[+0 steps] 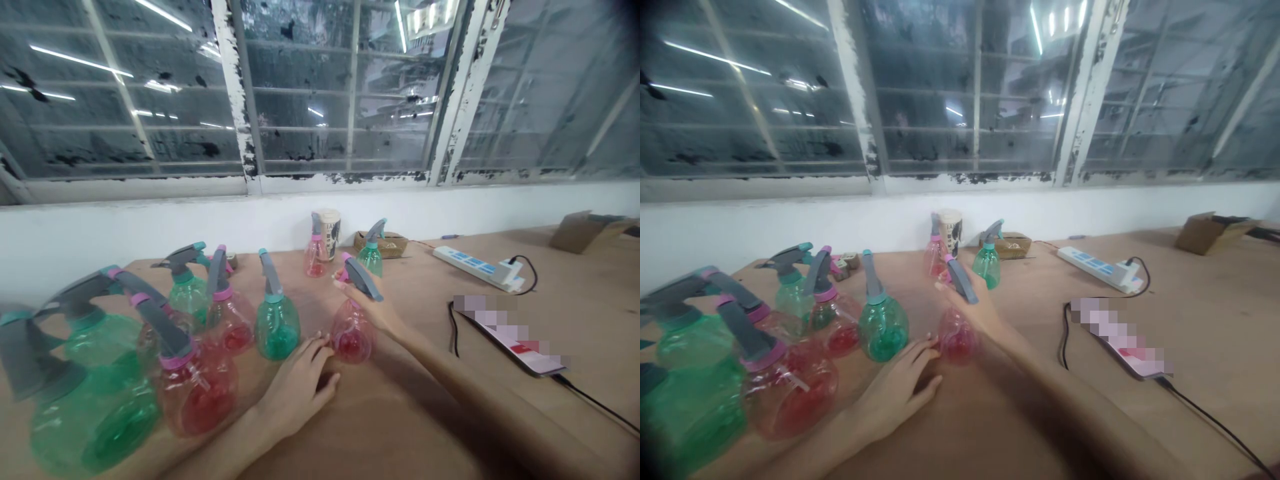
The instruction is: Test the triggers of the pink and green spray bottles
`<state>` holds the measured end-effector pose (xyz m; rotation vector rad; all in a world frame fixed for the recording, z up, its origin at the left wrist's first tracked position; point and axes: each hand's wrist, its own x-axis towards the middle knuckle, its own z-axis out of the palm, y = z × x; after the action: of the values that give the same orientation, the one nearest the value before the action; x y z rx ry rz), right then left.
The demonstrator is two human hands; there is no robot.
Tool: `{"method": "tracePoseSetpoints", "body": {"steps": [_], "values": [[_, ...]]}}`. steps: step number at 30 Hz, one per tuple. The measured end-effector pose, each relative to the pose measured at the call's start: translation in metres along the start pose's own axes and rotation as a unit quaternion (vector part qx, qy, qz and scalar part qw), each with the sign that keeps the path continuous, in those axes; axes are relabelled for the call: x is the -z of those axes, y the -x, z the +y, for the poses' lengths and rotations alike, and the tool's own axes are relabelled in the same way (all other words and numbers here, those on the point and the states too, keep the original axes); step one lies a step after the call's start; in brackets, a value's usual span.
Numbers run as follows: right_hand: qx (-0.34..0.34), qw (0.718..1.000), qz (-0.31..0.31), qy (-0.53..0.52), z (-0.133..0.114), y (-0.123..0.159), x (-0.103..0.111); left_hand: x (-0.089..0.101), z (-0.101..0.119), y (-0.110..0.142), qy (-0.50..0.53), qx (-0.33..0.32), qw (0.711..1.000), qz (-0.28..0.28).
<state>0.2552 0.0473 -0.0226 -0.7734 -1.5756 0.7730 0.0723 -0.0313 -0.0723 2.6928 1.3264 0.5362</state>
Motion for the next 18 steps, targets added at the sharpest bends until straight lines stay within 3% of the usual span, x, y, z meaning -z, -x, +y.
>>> {"method": "tracePoseSetpoints", "body": {"steps": [8,11,14,18], "values": [[-0.022,1.000,-0.001,0.016,0.006,0.001,0.000,-0.002,0.000,0.001,0.002,-0.009,1.000,0.012],[-0.060,0.996,-0.003,0.059,0.012,0.012,0.001,-0.004,0.000,0.002,-0.008,-0.011,1.000,0.012],[-0.085,0.995,-0.033,0.037,0.021,0.028,0.004,-0.004,0.000,0.001,-0.027,-0.017,0.999,0.029],[-0.113,0.991,-0.062,0.029,0.030,0.047,0.007,-0.006,0.007,0.006,-0.114,-0.044,0.991,0.053]]}}
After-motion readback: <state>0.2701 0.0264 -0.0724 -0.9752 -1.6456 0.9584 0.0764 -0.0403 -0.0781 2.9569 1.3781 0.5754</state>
